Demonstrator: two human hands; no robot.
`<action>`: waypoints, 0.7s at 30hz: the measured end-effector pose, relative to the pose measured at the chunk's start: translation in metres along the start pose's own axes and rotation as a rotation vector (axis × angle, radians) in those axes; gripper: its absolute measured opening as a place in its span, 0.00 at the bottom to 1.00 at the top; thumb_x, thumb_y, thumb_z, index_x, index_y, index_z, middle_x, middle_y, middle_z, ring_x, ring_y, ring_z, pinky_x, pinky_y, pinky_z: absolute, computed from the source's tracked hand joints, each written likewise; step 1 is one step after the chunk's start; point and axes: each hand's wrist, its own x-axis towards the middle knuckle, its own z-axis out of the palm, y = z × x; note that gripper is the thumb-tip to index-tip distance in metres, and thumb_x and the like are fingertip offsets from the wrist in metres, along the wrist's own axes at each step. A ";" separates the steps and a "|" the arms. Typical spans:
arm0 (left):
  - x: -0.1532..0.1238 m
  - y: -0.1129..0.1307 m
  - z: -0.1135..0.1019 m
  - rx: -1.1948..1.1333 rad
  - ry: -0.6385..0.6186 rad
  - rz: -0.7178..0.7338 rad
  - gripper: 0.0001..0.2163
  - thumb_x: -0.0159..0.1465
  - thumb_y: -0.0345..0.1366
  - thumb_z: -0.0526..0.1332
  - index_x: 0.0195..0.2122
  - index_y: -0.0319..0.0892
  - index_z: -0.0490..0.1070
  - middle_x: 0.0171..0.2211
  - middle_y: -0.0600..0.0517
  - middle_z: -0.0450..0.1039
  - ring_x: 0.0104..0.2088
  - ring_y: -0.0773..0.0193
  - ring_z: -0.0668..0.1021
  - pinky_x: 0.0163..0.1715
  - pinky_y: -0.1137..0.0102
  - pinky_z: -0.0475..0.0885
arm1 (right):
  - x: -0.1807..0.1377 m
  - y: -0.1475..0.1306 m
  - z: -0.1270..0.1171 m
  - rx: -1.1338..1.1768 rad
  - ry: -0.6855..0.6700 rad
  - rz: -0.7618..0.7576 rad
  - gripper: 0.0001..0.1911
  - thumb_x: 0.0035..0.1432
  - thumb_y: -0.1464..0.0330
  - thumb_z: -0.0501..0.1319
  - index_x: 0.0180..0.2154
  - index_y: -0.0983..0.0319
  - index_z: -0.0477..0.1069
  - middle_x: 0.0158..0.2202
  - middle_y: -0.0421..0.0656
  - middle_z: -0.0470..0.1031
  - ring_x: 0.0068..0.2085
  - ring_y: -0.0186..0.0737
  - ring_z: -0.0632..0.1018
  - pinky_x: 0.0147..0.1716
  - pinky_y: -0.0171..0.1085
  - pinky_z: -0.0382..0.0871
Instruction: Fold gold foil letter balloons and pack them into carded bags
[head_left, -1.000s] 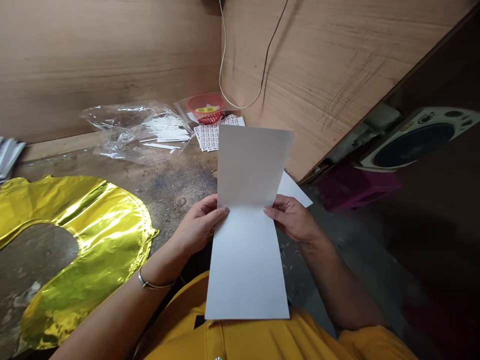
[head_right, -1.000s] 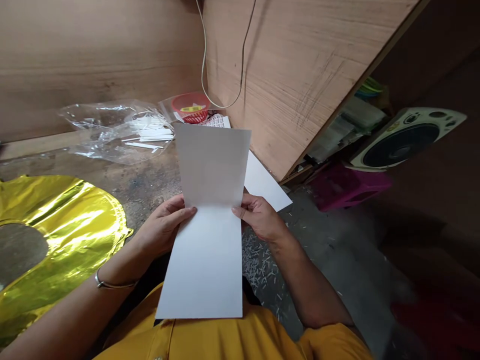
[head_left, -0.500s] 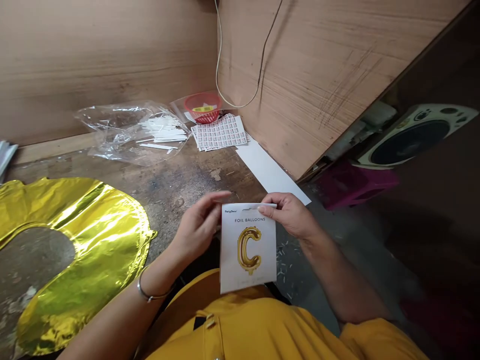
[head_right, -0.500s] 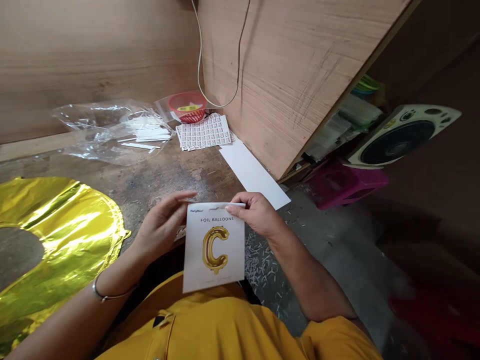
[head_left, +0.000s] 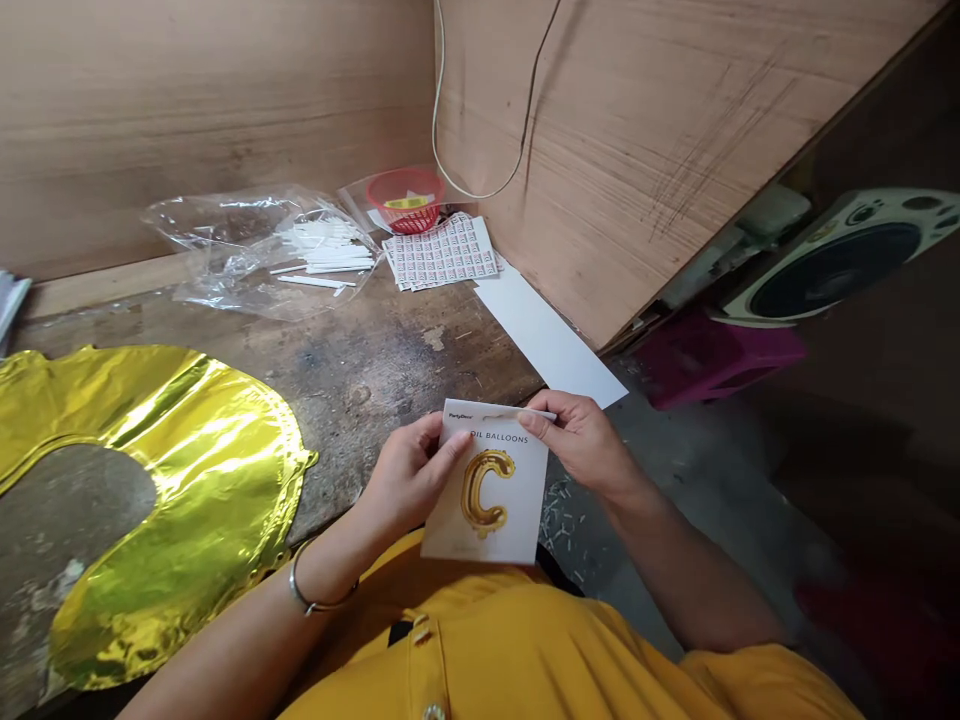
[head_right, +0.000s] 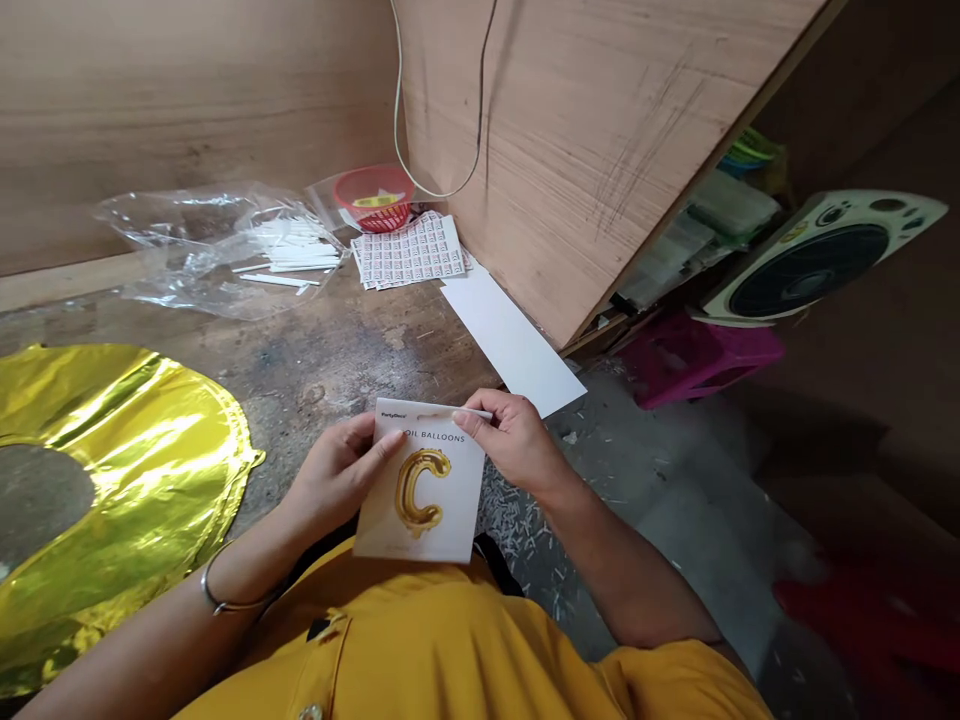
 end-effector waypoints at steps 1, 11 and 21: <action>-0.002 -0.003 0.001 0.027 0.012 -0.007 0.16 0.64 0.48 0.58 0.34 0.39 0.72 0.29 0.49 0.75 0.29 0.63 0.75 0.27 0.72 0.70 | 0.002 0.000 -0.003 -0.006 -0.030 0.003 0.12 0.57 0.59 0.62 0.31 0.62 0.74 0.27 0.40 0.75 0.28 0.35 0.73 0.26 0.33 0.66; -0.003 0.000 0.002 0.267 -0.007 0.173 0.12 0.65 0.42 0.56 0.30 0.39 0.71 0.24 0.54 0.72 0.25 0.69 0.69 0.24 0.77 0.64 | 0.010 -0.038 0.000 -0.646 -0.251 -0.243 0.05 0.52 0.76 0.56 0.30 0.62 0.68 0.31 0.40 0.70 0.30 0.34 0.68 0.30 0.34 0.59; -0.001 -0.007 0.004 0.295 -0.092 0.126 0.14 0.66 0.43 0.55 0.36 0.38 0.74 0.26 0.53 0.74 0.25 0.68 0.70 0.25 0.75 0.65 | 0.038 -0.005 -0.018 0.178 -0.567 0.249 0.12 0.51 0.61 0.66 0.32 0.65 0.75 0.30 0.41 0.76 0.31 0.33 0.73 0.32 0.33 0.67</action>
